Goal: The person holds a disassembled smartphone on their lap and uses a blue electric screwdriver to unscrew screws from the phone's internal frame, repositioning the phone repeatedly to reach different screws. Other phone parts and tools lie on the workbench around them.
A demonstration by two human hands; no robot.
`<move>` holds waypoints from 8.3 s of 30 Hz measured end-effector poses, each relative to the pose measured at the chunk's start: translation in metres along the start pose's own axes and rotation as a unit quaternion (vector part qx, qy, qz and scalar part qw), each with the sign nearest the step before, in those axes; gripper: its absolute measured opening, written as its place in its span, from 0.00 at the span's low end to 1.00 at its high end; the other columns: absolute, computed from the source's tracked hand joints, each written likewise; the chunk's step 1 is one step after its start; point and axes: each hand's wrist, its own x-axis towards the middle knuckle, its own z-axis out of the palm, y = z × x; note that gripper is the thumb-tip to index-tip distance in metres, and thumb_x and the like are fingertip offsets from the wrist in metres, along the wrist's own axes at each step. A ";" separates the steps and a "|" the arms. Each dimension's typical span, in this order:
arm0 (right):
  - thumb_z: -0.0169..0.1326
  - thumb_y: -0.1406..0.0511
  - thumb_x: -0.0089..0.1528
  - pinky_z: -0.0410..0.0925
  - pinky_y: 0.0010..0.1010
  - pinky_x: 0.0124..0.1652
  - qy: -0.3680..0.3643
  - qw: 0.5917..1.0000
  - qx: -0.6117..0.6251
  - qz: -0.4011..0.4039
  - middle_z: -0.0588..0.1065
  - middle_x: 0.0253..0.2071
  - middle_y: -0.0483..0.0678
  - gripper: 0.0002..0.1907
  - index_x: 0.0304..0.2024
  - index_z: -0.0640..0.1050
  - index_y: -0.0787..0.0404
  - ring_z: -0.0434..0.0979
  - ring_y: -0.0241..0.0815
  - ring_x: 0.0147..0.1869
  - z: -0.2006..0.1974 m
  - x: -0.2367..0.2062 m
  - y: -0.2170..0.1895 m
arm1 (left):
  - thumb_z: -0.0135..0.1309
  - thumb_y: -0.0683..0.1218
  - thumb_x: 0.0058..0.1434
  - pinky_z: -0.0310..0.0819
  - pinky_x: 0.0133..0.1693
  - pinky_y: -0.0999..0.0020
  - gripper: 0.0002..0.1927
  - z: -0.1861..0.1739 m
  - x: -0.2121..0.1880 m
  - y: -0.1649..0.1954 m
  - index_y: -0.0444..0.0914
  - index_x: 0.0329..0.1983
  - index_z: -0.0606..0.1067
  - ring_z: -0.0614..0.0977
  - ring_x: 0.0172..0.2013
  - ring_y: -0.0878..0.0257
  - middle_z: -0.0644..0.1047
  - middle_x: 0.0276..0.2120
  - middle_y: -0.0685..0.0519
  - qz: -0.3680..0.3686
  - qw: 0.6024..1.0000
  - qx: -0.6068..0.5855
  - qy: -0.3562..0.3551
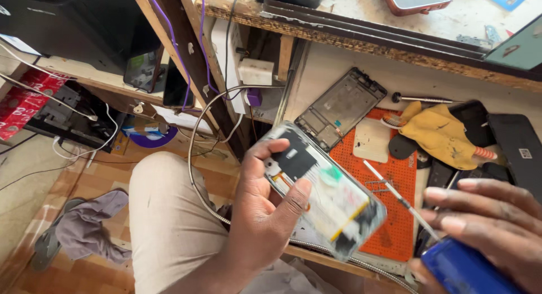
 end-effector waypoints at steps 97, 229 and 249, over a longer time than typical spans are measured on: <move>0.70 0.60 0.48 0.67 0.50 0.67 -0.029 0.993 0.082 0.077 0.82 0.45 0.45 0.28 0.50 0.77 0.54 0.82 0.47 0.60 -0.005 0.032 -0.020 | 0.49 0.38 0.69 0.77 0.39 0.74 0.15 -0.007 -0.003 -0.007 0.35 0.58 0.64 0.81 0.37 0.68 0.80 0.39 0.44 -0.008 0.998 0.018 0.060; 0.55 0.56 0.61 0.54 0.60 0.74 -0.133 0.984 0.086 -0.080 0.79 0.59 0.44 0.29 0.65 0.69 0.50 0.73 0.47 0.71 -0.006 -0.004 0.025 | 0.50 0.34 0.65 0.79 0.49 0.63 0.14 -0.015 -0.002 -0.007 0.33 0.52 0.65 0.81 0.44 0.62 0.76 0.44 0.43 -0.109 0.974 -0.191 -0.049; 0.60 0.53 0.58 0.56 0.58 0.73 -0.099 0.992 0.037 -0.067 0.81 0.55 0.40 0.34 0.65 0.68 0.49 0.74 0.45 0.69 0.000 -0.009 0.014 | 0.53 0.36 0.65 0.76 0.49 0.66 0.14 -0.017 -0.002 -0.008 0.33 0.52 0.67 0.79 0.44 0.65 0.76 0.44 0.46 -0.102 0.981 -0.156 -0.059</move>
